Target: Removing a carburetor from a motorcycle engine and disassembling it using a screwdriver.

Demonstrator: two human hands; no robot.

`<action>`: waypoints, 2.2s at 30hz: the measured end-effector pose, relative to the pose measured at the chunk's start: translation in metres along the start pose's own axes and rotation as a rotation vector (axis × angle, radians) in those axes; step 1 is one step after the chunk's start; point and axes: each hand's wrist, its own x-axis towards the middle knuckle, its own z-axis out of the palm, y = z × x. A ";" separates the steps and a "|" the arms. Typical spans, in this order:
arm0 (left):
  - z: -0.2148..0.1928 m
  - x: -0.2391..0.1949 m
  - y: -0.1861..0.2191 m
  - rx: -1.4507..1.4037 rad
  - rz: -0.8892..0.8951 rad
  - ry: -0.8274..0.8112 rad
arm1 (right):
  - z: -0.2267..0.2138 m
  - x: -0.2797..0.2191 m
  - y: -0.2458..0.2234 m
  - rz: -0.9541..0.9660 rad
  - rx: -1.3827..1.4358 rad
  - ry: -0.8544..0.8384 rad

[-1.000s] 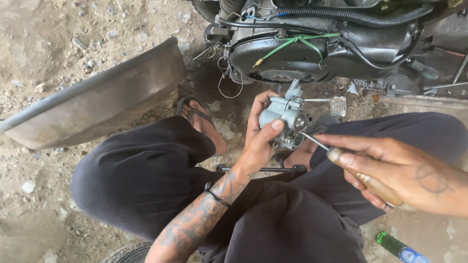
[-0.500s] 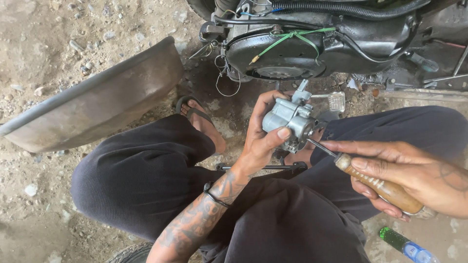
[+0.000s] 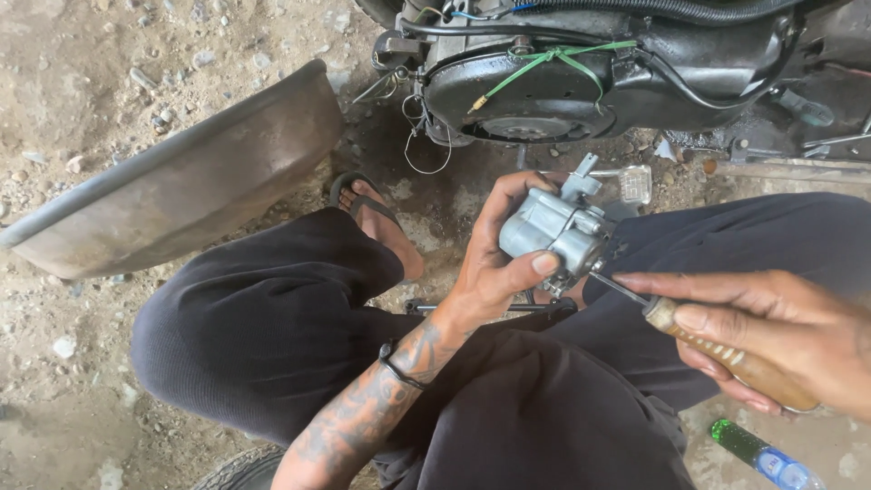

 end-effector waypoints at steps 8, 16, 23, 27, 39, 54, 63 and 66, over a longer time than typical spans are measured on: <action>0.001 0.000 0.004 0.196 -0.083 -0.022 | 0.018 0.004 -0.011 -0.185 -1.380 0.393; -0.020 0.010 -0.039 0.006 -0.238 0.007 | -0.001 0.024 -0.003 -0.434 -2.145 0.411; -0.027 0.016 -0.077 -0.556 -0.334 0.145 | -0.037 -0.005 -0.020 -0.290 -1.117 0.556; -0.013 0.019 -0.060 -0.615 -0.366 0.137 | -0.069 0.023 0.012 -0.643 -0.796 0.436; -0.004 0.024 -0.071 -0.573 -0.757 0.297 | -0.088 0.041 -0.038 -0.711 -0.586 0.187; 0.000 0.032 -0.067 -0.650 -0.469 0.191 | -0.103 0.075 0.018 -0.632 -0.312 0.166; -0.011 0.038 -0.071 -0.551 -0.359 0.150 | -0.075 0.057 0.012 -1.053 -1.224 0.472; -0.012 0.037 -0.067 -0.526 -0.329 0.141 | -0.075 0.058 0.015 -1.120 -1.331 0.544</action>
